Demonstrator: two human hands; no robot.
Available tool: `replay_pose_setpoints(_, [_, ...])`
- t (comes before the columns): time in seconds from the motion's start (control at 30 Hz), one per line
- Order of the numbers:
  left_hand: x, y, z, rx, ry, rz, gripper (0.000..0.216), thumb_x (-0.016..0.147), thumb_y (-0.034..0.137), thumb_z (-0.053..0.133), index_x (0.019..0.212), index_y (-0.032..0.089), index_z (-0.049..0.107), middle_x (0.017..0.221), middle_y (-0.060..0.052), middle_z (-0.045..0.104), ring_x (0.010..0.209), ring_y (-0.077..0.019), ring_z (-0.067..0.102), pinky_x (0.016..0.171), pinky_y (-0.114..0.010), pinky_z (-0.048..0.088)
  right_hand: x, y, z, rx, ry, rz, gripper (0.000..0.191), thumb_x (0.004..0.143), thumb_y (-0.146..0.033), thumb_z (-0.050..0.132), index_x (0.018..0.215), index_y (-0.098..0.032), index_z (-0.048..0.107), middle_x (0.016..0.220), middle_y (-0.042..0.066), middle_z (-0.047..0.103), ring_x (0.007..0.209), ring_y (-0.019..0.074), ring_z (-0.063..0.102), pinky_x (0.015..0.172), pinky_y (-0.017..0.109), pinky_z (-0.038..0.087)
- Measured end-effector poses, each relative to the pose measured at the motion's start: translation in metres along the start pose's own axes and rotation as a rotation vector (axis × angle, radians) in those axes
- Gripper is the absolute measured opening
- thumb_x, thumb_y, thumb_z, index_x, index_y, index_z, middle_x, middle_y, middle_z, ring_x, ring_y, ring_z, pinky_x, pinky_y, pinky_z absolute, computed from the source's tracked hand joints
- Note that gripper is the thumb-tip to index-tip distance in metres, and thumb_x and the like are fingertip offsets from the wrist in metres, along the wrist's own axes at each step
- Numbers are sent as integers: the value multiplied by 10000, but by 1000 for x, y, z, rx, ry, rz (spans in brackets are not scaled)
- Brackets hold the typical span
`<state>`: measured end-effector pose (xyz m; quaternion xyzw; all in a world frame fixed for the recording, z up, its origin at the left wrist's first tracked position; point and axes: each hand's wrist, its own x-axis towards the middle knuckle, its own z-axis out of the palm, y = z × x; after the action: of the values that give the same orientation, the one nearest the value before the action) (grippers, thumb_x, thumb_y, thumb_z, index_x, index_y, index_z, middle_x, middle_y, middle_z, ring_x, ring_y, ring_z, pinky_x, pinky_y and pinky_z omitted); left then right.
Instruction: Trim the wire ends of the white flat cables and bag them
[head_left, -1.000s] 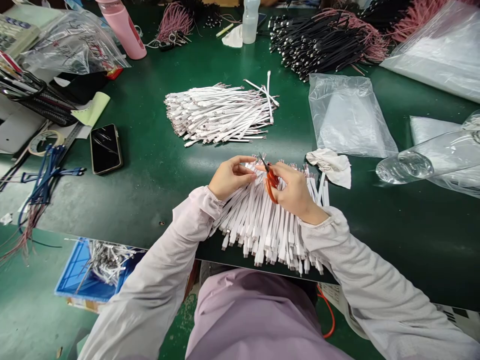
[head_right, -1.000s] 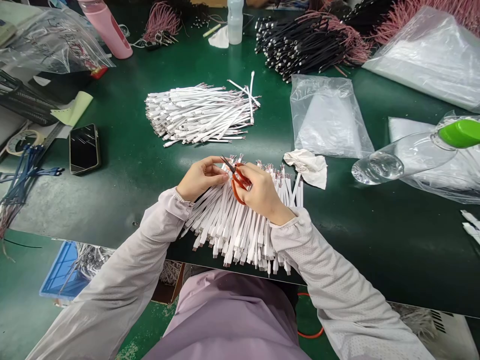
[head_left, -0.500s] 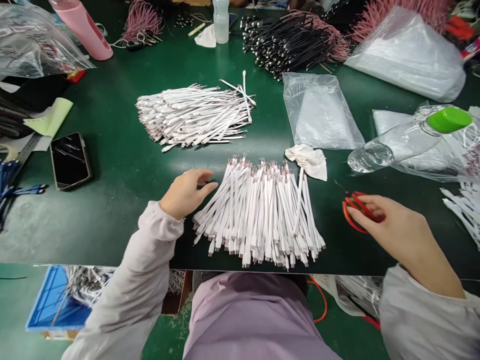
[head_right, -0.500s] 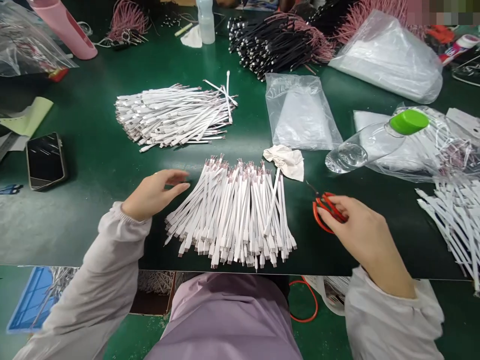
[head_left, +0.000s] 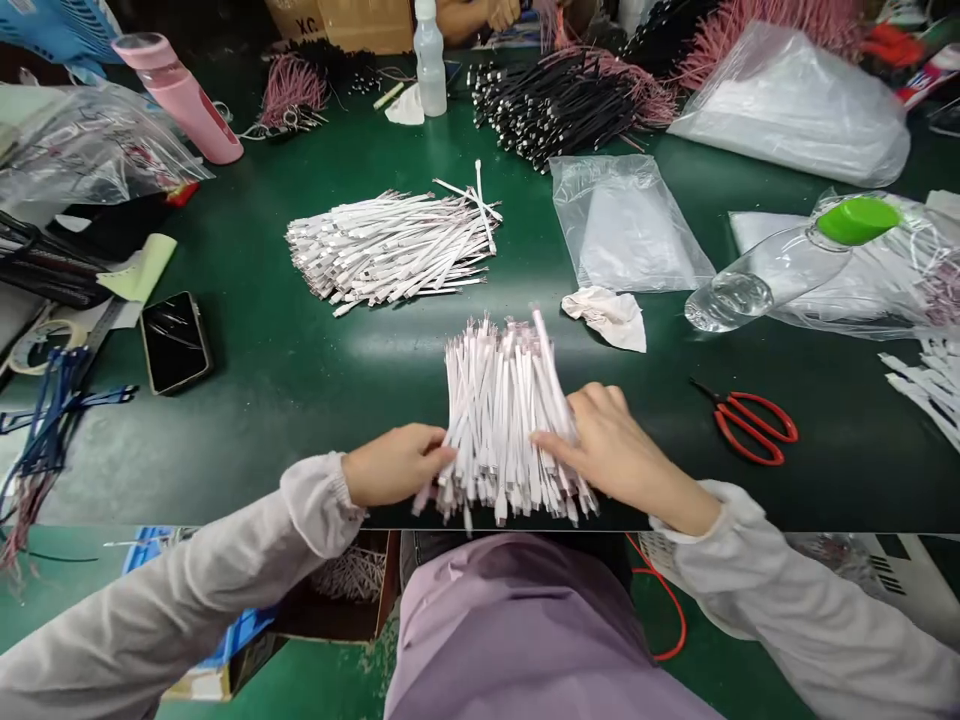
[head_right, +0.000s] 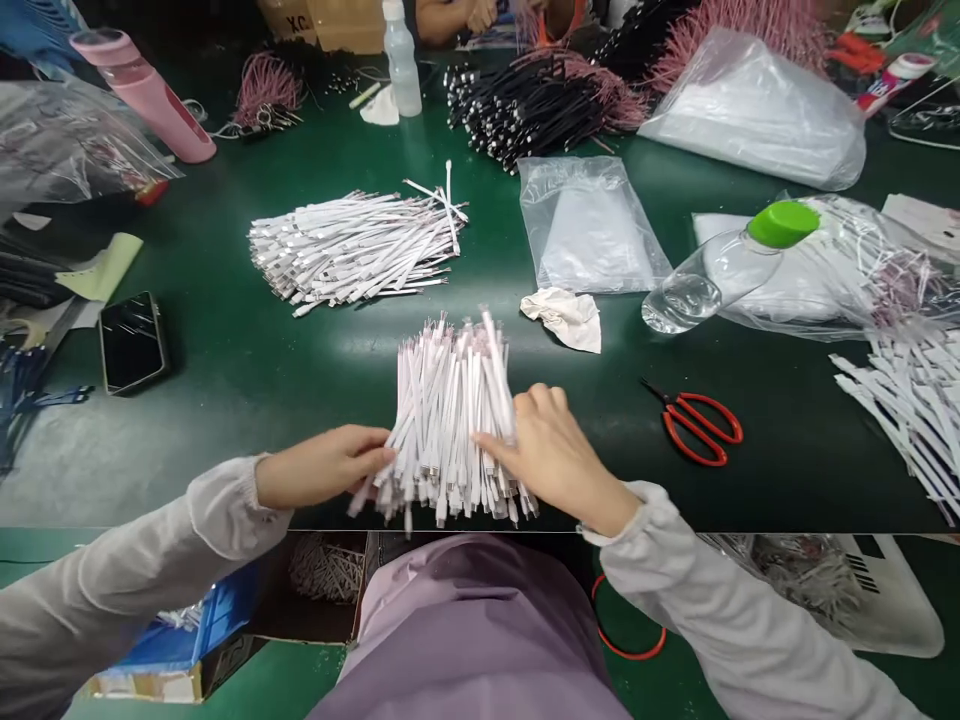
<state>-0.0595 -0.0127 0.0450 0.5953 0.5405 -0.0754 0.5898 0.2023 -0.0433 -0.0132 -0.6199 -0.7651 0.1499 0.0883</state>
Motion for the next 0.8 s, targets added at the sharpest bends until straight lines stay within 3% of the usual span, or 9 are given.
replay_pose_setpoints(0.1, [-7, -8, 35, -582, -154, -46, 374, 752, 458, 674, 961, 149, 663, 990, -90, 728, 946, -220, 681, 872, -350, 528, 12, -33, -6, 69, -120, -64, 348, 875, -520, 538, 846, -174, 513, 966, 134, 560, 947, 295, 537, 810, 405, 462])
replay_pose_setpoints(0.17, [-8, -11, 58, -865, -118, 12, 404, 718, 461, 733, 957, 141, 674, 1016, -107, 729, 961, -217, 684, 940, -358, 505, 28, -49, -16, 112, -263, -110, 262, 880, -416, 543, 914, -159, 506, 1036, 151, 577, 983, 286, 569, 821, 371, 460])
replay_pose_setpoints(0.3, [10, -2, 84, -1134, -29, 130, 290, 788, 364, 704, 958, 130, 693, 1077, -129, 723, 1034, -217, 675, 1020, -360, 469, 85, -64, -34, 97, -537, -286, 296, 858, -403, 567, 1034, -177, 492, 949, 97, 648, 815, 244, 622, 665, 305, 434])
replay_pose_setpoints(0.37, [28, 6, 84, -1157, 42, 214, 227, 849, 311, 637, 973, 127, 687, 1098, -129, 716, 1059, -209, 670, 1032, -354, 466, 119, -66, -40, 93, -576, -414, 379, 822, -442, 630, 1078, -195, 499, 1008, 80, 655, 857, 231, 624, 660, 278, 421])
replay_pose_setpoints(0.47, [47, 9, 77, -900, 135, 292, 268, 907, 309, 546, 1036, 107, 668, 1043, -151, 720, 1007, -221, 690, 992, -380, 501, 155, -65, -45, -9, -461, -413, 463, 748, -448, 717, 1074, -180, 527, 1055, 106, 650, 941, 263, 611, 649, 272, 398])
replay_pose_setpoints(0.63, [51, -12, 80, -19, 393, 680, 279, 901, 262, 513, 1093, 158, 688, 1065, -141, 695, 970, -235, 676, 911, -387, 541, 165, -55, -55, -24, -302, -370, 312, 819, -472, 649, 841, -172, 566, 886, 103, 648, 806, 247, 595, 603, 281, 336])
replay_pose_setpoints(0.8, [63, -18, 83, 231, 531, 868, 250, 914, 236, 493, 1056, 165, 686, 1078, -135, 673, 1031, -232, 640, 947, -381, 528, 156, -39, -56, 118, -212, -294, 381, 804, -504, 669, 970, -180, 557, 902, 72, 645, 764, 215, 573, 615, 266, 337])
